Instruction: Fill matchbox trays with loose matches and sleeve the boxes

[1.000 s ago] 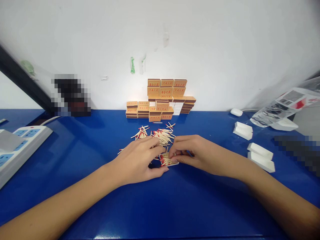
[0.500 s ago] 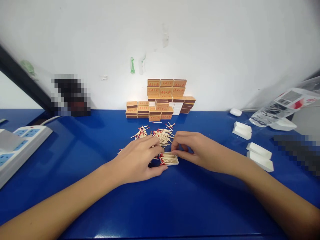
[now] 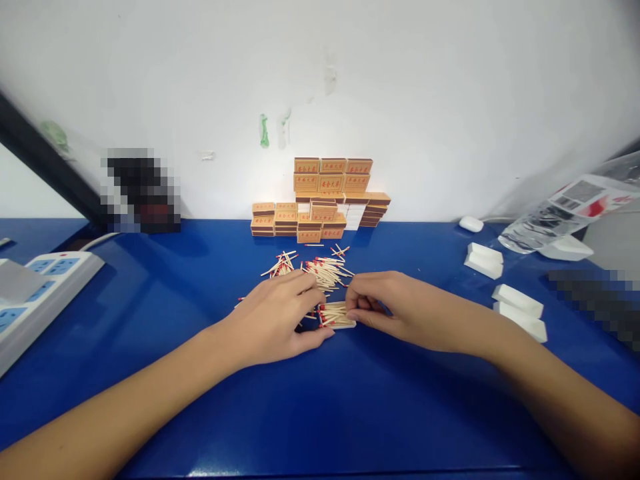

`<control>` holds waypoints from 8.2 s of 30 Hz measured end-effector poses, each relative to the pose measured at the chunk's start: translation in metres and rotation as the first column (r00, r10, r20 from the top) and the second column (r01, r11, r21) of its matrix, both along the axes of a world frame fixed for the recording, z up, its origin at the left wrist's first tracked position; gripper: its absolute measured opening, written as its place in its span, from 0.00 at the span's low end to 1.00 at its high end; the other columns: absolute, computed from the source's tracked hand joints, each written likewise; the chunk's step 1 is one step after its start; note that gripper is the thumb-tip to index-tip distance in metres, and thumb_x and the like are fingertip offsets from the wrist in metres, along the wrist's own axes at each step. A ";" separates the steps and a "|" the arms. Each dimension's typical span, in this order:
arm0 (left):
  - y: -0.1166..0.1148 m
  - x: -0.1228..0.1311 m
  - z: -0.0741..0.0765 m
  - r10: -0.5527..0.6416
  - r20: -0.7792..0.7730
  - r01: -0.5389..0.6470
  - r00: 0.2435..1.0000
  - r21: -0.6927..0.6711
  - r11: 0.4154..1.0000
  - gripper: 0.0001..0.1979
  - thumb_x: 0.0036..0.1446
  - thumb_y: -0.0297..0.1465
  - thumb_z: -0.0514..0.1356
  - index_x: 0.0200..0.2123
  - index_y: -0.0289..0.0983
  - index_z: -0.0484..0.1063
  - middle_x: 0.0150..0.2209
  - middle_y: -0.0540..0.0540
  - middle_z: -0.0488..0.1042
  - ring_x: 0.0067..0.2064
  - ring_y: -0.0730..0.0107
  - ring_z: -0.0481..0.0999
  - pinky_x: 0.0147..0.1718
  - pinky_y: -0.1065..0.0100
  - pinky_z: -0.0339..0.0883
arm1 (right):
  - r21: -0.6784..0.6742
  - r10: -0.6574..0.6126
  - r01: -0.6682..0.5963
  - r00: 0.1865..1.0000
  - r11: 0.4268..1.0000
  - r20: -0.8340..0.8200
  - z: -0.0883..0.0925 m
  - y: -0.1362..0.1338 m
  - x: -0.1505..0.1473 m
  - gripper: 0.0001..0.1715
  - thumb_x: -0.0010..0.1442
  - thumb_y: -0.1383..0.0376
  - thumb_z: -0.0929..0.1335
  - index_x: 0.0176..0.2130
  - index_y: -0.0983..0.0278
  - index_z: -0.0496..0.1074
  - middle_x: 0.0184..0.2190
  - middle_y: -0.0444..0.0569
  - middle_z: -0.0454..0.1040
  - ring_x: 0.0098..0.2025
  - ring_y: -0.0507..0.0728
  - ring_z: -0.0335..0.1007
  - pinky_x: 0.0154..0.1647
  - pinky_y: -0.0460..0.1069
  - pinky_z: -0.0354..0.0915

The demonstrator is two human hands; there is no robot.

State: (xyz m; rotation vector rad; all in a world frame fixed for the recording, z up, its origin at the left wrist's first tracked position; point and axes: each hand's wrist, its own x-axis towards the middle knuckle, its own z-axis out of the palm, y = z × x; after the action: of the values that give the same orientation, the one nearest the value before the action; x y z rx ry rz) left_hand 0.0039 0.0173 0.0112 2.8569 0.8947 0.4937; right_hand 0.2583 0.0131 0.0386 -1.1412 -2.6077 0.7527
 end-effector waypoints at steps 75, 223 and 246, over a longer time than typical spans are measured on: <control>-0.002 -0.001 0.001 0.000 0.011 0.000 1.000 -0.011 1.000 0.12 0.65 0.39 0.65 0.42 0.36 0.74 0.41 0.45 0.75 0.42 0.58 0.75 0.38 0.59 0.71 | 0.107 -0.019 0.021 1.000 0.994 -0.017 -0.013 -0.003 -0.015 0.04 0.71 0.70 0.66 0.41 0.63 0.69 0.42 0.47 0.74 0.38 0.54 0.69 0.37 0.50 0.64; -0.004 -0.003 -0.003 0.023 -0.015 -0.022 1.000 0.044 0.999 0.12 0.66 0.41 0.64 0.40 0.37 0.74 0.39 0.45 0.74 0.41 0.57 0.75 0.39 0.57 0.71 | 0.021 -0.353 0.359 0.925 0.933 -0.142 -0.015 0.081 0.053 0.12 0.66 0.56 0.69 0.39 0.62 0.76 0.27 0.44 0.72 0.28 0.54 0.64 0.31 0.50 0.61; -0.003 -0.004 -0.003 0.006 -0.032 -0.003 0.999 0.095 0.995 0.13 0.66 0.40 0.64 0.40 0.36 0.74 0.39 0.44 0.74 0.41 0.56 0.75 0.39 0.56 0.73 | 0.242 0.015 -0.018 1.000 0.970 0.016 -0.024 0.082 0.046 0.16 0.76 0.66 0.59 0.52 0.59 0.73 0.43 0.51 0.76 0.44 0.58 0.70 0.46 0.53 0.65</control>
State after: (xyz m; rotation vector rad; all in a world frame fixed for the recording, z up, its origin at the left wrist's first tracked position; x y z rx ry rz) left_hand -0.0002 0.0138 0.0079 2.9574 0.9061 0.5056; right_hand 0.3039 0.0948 0.0145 -1.0573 -2.6330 0.4138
